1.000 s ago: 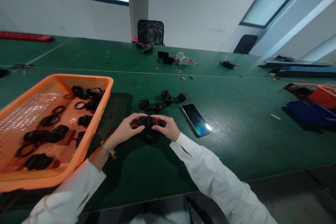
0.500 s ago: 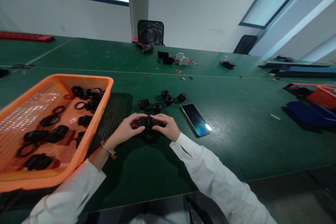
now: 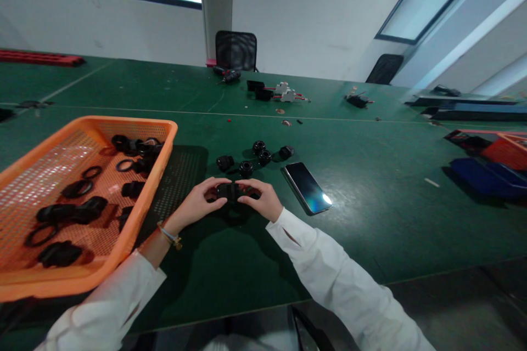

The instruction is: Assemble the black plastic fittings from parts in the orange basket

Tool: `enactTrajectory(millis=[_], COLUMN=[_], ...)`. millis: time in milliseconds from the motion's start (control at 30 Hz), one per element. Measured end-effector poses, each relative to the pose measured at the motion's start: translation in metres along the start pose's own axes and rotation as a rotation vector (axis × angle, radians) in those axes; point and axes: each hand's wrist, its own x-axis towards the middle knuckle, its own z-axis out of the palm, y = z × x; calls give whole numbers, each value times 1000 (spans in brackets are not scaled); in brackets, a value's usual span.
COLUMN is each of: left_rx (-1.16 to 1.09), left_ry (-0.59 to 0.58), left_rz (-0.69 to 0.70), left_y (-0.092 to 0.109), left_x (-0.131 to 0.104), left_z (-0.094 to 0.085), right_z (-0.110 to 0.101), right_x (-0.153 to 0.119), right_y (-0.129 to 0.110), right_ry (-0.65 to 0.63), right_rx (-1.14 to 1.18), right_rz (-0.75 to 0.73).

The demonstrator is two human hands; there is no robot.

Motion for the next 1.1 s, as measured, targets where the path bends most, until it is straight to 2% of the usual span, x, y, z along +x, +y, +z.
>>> enactTrajectory(millis=[400, 700, 1100], left_rx=[-7, -14, -29], left_ry=[3, 4, -3], left_rz=[4, -6, 1], left_y=[1, -2, -2], left_x=[0, 0, 1], left_z=[1, 2, 1], right_z=[0, -3, 0], right_x=[0, 0, 0], right_y=[1, 2, 0], right_ry=[7, -21, 37], right_rx=[-11, -56, -52], right_rz=[11, -39, -65])
